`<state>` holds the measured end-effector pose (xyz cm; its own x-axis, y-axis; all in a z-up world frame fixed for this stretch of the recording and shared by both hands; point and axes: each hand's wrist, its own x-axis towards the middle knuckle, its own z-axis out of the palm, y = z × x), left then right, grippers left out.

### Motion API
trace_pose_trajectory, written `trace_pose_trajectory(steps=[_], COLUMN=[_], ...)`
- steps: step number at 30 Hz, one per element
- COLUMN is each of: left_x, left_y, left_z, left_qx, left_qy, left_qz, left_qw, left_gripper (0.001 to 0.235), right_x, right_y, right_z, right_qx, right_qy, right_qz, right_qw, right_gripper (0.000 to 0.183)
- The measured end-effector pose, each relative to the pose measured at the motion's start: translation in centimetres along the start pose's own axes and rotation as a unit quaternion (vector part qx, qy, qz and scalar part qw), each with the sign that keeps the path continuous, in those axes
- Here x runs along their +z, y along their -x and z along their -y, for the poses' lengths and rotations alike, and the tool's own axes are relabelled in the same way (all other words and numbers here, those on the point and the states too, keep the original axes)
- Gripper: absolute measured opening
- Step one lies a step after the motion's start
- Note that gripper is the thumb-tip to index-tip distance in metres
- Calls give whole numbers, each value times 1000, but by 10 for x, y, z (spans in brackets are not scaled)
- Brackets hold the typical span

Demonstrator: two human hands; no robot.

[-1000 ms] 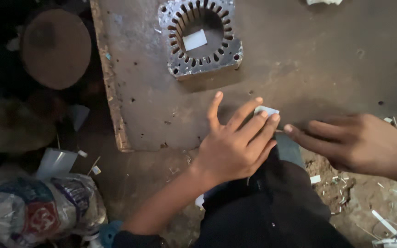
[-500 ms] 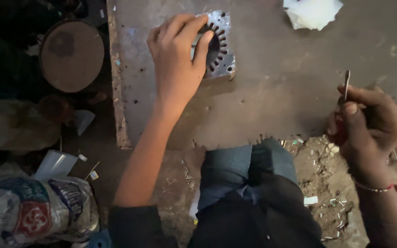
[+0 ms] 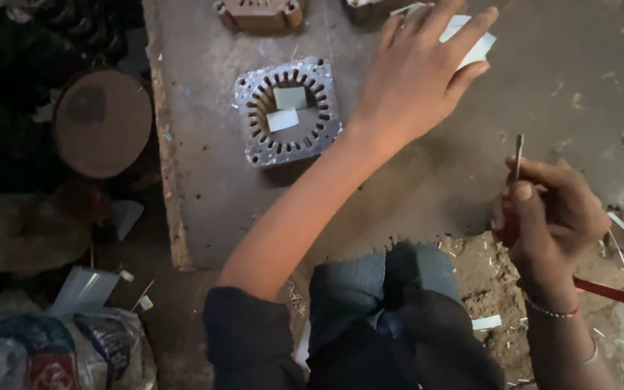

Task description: The person inserts small rectangular pieces of white insulation paper into the slots of an electromechanical stator by hand, using a small metal tool to push the paper fully into place.

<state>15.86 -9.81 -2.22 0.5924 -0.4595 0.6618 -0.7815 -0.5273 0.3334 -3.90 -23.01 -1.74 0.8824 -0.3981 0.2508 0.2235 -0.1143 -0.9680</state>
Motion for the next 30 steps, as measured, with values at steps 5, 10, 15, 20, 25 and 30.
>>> trace_pose_trajectory(steps=[5,10,15,20,25,30], left_x=[-7,-30,-59,-60,-40,-39], left_y=[9,28,31,22,23,27], left_z=[2,6,12,10,-1,7], left_qx=[-35,-55,-21,-77,-62,-37], left_qy=[-56,-111,-80,-42,-88,-124], left_qz=[104,161,162,165,182,132], left_qw=[992,979,983,982,977,983], left_gripper=[29,40,62,55,51,51], right_x=[-5,-9,-6,-3,-2,-6], right_y=[0,1,3,-1,-1,1], right_z=[-9,-15,-10,-5,-4,-10], right_qx=[-41,-51,-31,-9,-29,-41], right_qy=[1,5,-6,3,27,17], right_qz=[36,39,29,10,19,29], right_qw=[999,998,999,1000,999,999], right_gripper=[10,11,14,14,13,11])
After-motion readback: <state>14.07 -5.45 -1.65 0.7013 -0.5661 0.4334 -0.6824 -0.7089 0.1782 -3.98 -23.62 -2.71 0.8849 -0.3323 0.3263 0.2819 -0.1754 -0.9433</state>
